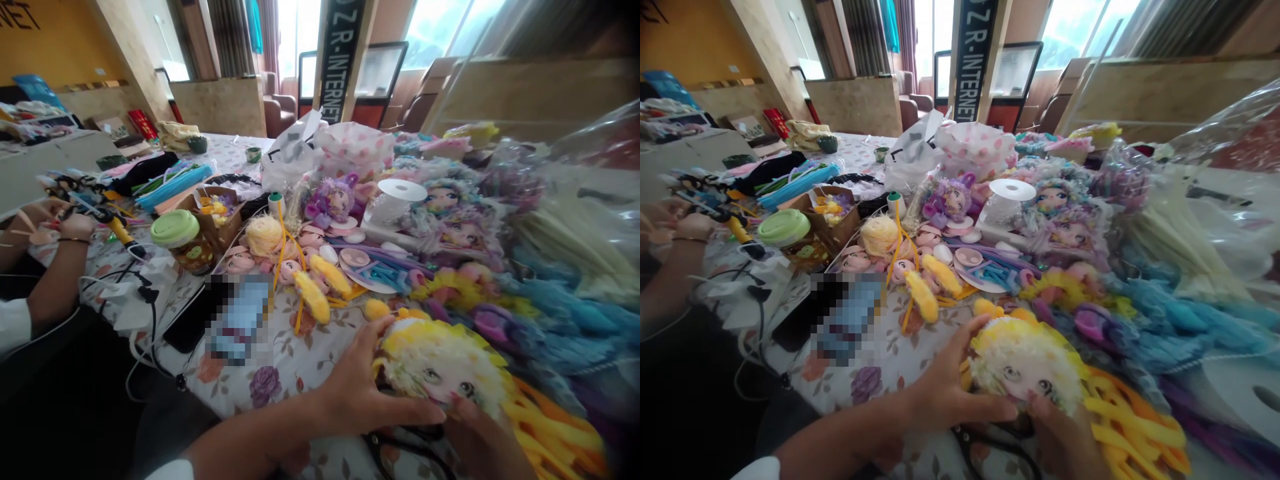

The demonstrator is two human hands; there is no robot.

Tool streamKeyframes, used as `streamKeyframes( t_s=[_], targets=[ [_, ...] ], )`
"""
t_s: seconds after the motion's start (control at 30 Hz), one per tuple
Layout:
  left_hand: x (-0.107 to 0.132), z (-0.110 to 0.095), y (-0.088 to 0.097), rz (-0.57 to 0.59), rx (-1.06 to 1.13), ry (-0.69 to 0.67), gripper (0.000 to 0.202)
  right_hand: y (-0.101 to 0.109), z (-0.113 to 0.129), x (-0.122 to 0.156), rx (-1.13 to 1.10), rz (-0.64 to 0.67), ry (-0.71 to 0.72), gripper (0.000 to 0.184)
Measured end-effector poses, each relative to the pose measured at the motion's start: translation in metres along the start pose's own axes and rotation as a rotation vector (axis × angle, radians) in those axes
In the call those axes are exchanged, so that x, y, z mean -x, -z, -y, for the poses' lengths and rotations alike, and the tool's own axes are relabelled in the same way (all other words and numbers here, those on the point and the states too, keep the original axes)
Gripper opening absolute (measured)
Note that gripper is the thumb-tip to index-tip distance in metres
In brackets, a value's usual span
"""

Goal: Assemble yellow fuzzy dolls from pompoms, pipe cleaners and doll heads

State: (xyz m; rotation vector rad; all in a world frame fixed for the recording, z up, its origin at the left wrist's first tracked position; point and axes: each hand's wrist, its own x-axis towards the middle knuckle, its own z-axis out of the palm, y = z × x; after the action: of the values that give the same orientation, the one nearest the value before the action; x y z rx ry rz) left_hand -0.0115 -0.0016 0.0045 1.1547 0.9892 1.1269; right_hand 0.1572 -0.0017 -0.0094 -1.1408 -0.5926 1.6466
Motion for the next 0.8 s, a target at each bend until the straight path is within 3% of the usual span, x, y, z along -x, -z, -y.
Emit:
streamKeyframes(
  t_s=[0.23,0.4,0.6,0.8],
  targets=[
    [-0.002,-0.001,-0.001,-0.006,-0.045,-0.008,0.097,0.006,-0.005,-0.003,-0.038,0.021,0.017,0.074],
    [-0.005,0.003,-0.002,0.076,0.063,-0.051,0.095,0.002,-0.004,-0.004,-0.064,0.108,0.139,0.074],
    [-0.005,0.005,-0.006,0.137,0.197,-0.088,0.073,-0.007,0.002,0.008,0.0,0.165,0.255,0.058],
    [-0.001,0.004,-0.01,0.163,0.257,-0.056,0.059,0.002,-0.003,0.012,0.047,0.124,0.359,0.052]
  ],
)
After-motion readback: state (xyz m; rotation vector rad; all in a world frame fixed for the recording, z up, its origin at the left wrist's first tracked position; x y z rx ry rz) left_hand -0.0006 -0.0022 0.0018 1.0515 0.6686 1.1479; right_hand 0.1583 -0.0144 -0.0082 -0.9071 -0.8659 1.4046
